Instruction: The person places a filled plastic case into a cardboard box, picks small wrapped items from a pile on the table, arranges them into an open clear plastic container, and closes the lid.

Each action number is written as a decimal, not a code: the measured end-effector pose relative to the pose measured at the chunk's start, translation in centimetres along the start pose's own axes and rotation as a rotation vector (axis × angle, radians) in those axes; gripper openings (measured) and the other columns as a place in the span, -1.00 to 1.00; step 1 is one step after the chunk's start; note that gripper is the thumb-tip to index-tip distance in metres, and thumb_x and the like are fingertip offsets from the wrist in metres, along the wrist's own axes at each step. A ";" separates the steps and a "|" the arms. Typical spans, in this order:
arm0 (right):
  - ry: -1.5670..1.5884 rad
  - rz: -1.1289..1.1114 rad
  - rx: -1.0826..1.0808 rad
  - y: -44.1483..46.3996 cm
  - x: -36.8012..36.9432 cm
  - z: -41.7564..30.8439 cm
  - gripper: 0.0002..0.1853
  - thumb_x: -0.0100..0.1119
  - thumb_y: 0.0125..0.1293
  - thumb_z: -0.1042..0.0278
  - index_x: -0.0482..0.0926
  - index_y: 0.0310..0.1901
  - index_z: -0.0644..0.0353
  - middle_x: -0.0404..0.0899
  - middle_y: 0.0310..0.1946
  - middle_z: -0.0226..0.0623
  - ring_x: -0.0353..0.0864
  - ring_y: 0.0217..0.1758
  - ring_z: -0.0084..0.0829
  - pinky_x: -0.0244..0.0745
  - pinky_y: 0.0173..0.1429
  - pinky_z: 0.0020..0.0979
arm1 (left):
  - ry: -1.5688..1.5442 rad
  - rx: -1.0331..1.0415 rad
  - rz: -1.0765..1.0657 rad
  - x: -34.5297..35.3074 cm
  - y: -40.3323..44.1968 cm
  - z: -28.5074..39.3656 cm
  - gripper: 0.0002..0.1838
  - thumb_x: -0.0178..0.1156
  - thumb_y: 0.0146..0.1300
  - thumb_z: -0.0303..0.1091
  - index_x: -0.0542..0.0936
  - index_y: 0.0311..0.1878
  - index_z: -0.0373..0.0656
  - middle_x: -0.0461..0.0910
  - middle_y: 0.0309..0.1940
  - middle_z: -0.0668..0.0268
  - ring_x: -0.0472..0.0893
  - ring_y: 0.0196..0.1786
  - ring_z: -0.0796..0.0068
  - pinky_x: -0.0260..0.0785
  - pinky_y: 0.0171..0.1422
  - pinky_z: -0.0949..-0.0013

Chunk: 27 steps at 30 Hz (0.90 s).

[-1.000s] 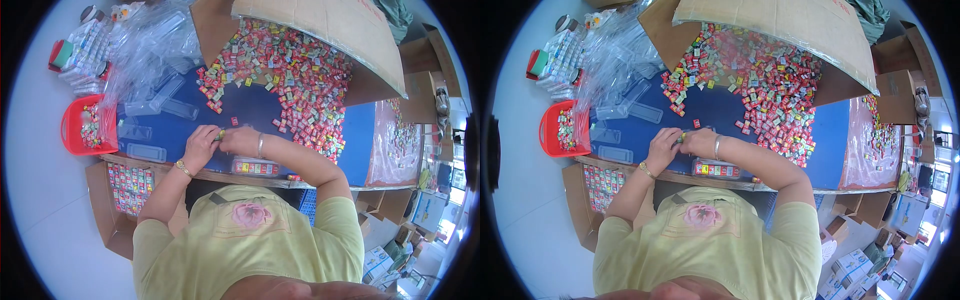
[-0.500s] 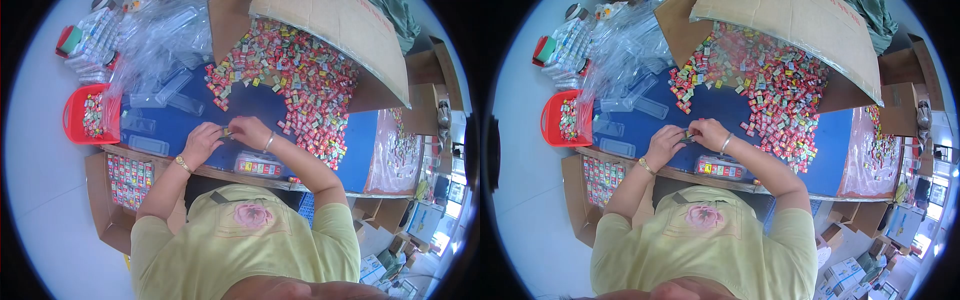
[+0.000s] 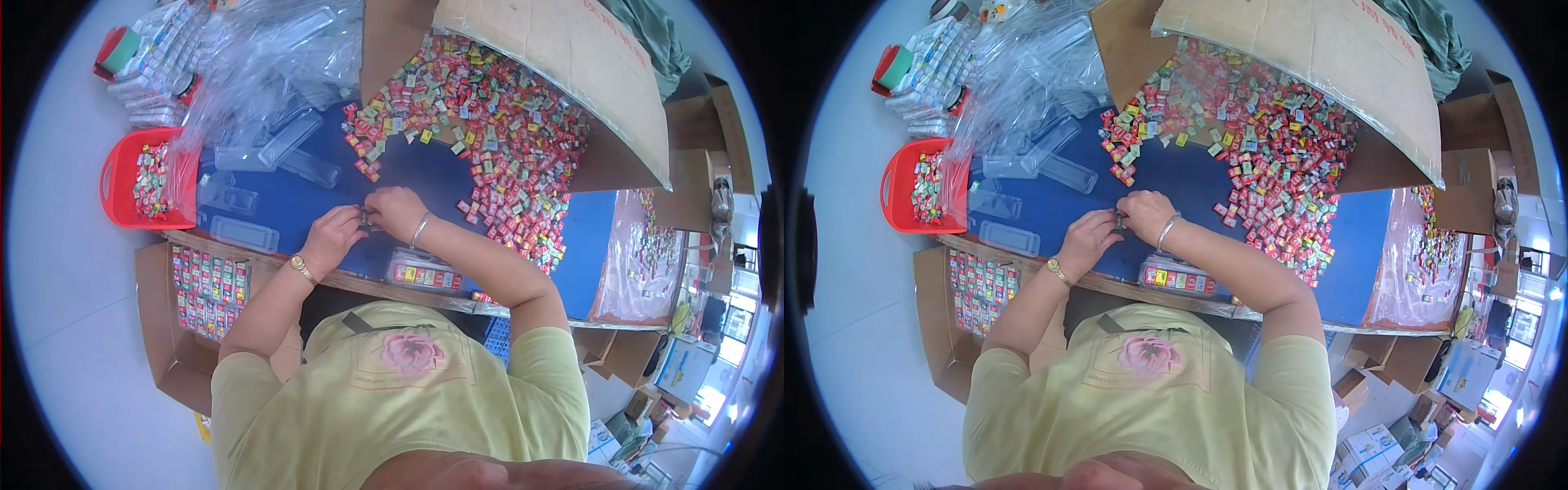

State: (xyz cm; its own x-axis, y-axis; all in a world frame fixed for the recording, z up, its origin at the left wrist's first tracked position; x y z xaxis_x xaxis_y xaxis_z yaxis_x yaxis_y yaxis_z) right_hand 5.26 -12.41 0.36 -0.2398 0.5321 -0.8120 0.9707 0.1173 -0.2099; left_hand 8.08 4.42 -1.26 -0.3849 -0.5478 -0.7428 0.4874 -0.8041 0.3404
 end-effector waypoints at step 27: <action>0.441 0.086 0.105 -1.7 -5.0 5.6 -0.84 0.42 0.24 0.45 0.66 -0.19 0.24 0.75 -0.34 -0.22 0.77 -0.26 -0.40 0.64 -0.10 -0.36 | 0.101 -0.002 -0.041 -1.4 1.6 2.0 -0.60 0.53 -0.08 -0.39 0.65 -0.13 -0.21 0.61 0.00 0.25 0.59 0.13 0.20 0.50 0.20 0.18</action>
State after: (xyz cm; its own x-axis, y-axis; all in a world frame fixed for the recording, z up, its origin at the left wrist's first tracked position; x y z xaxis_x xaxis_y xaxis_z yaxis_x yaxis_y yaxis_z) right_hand 4.70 -19.93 1.75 -0.1066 0.8446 -0.5247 0.9743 -0.0166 -0.2247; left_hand 7.83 3.43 1.48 -0.3236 -0.4880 -0.8107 0.4741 -0.8250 0.3074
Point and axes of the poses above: each hand's wrist, its own y-axis towards the middle knuckle, its own x-axis out of the palm, z = x × y, the point moved 4 cm from there along y, towards the middle knuckle
